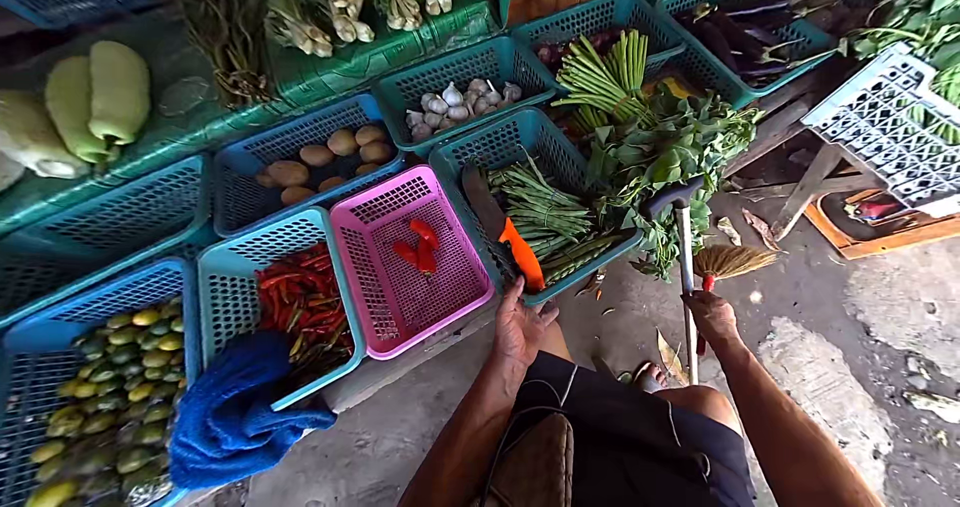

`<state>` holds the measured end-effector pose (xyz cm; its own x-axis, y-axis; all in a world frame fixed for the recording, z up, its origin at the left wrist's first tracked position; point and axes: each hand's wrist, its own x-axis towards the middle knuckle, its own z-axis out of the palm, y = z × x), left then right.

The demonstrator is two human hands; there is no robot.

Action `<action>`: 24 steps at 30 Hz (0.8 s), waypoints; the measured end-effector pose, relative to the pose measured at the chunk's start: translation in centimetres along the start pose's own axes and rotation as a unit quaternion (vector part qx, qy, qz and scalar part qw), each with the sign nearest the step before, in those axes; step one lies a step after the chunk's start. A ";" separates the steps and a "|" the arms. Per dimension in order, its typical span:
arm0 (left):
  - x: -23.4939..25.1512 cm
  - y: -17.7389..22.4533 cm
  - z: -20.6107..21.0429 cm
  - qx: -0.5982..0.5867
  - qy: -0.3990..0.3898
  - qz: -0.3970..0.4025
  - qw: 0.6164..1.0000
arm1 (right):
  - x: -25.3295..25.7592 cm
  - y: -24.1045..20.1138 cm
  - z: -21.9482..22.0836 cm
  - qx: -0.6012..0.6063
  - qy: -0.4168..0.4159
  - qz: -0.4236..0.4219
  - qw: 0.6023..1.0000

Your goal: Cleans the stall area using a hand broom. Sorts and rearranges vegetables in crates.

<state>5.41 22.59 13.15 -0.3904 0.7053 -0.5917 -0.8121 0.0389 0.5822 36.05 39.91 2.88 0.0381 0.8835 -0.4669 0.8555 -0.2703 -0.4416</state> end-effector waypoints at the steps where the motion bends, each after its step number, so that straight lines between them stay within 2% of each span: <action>1: 0.0 0.4 -0.2 0.009 -0.008 -0.005 1.000 | 0.1 -0.1 0.0 -0.003 -0.001 0.000 1.000; 6: 0.4 1.1 -0.1 0.048 -0.018 0.017 0.999 | 0.2 -0.4 -0.1 -0.018 -0.005 -0.001 1.000; 10: 1.9 1.5 -0.1 0.015 -0.031 0.067 0.997 | 0.3 -0.3 -0.2 -0.024 -0.006 0.001 1.000; 12: 2.4 1.7 -0.2 0.028 -0.040 0.065 0.997 | 0.2 -0.3 -0.1 -0.017 -0.004 0.001 1.000; 15: 2.4 2.1 0.4 0.044 -0.011 0.040 0.998 | 0.0 -0.3 0.1 -0.006 0.003 0.004 1.000; 21: 2.2 3.0 1.7 0.085 0.025 0.022 0.996 | -1.1 0.7 0.9 0.146 0.052 0.004 0.988; 24: 2.1 3.4 2.0 0.102 0.017 0.041 0.994 | -1.6 0.4 0.8 0.165 0.078 -0.004 0.983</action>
<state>2.69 25.65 14.98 -0.4685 0.6875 -0.5548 -0.6739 0.1280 0.7276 35.89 38.09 2.88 0.1336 0.9272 -0.3501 0.6432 -0.3498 -0.6811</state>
